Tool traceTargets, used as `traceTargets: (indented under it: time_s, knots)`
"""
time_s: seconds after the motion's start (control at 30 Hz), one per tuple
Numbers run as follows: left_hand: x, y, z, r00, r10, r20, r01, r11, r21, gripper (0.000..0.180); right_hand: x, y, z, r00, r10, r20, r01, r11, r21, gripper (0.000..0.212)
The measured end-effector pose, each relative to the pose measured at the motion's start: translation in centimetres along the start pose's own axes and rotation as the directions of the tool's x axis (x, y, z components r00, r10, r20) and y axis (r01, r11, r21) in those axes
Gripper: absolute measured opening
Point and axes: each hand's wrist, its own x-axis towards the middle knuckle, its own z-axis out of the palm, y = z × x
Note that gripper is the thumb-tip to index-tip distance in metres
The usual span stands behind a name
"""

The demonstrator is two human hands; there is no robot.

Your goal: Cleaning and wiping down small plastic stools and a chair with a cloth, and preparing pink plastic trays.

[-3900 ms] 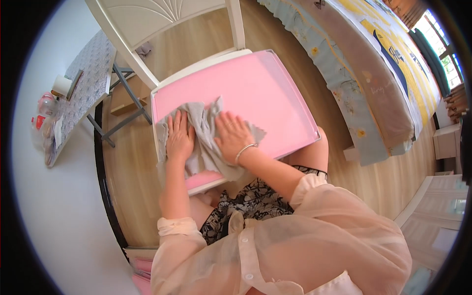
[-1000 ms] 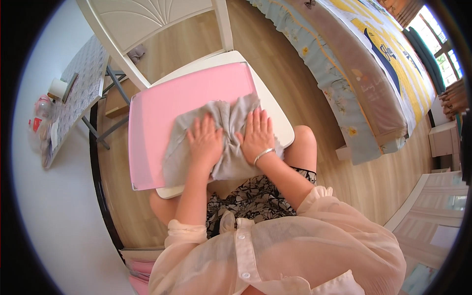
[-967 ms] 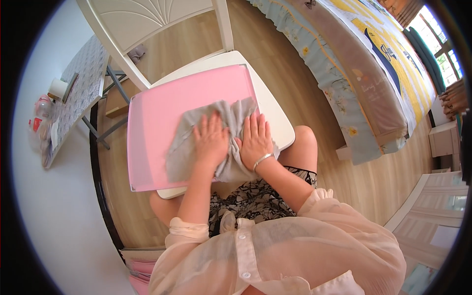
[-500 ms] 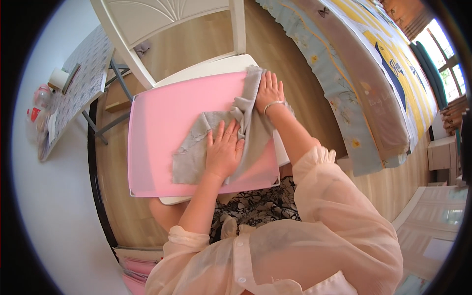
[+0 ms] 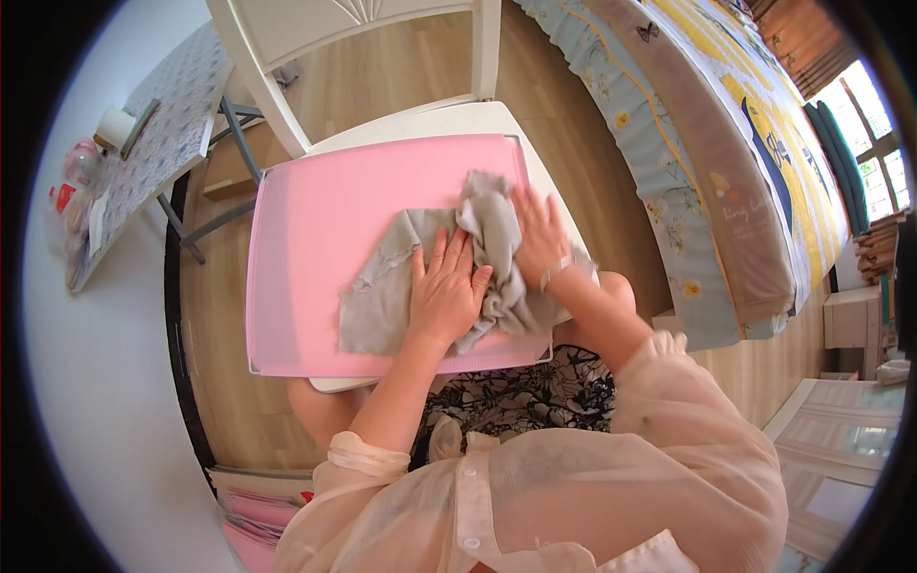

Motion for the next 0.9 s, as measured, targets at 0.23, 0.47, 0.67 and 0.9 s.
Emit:
traceTargets:
  time_s: [0.23,0.47,0.67,0.9]
  knots:
    - [0.4,0.6,0.9,0.999,0.036,-0.015,-0.036,0.999,0.015,0.054,7.8,2.4,0.2,0.928,0.373,-0.014,-0.339,0.857,0.389,0.058]
    - [-0.3,-0.3,-0.2,0.999,-0.023,-0.040,0.023,1.000,-0.004,0.053,-6.2,-3.0,-2.0,0.996,-0.069,0.061,0.061,0.991,0.118,0.055]
    - [-2.2,-5.1,-3.8,0.938,-0.323,0.126,0.298,0.937,0.180,0.050,-6.5,-2.4,-1.8,0.996,0.092,0.010,-0.089,0.913,0.398,0.060]
    - [-7.0,-9.0,-5.9,0.867,-0.492,0.078,0.458,0.849,0.263,0.054,-0.5,-3.4,-3.4,0.949,0.279,0.150,-0.316,0.861,0.399,0.063]
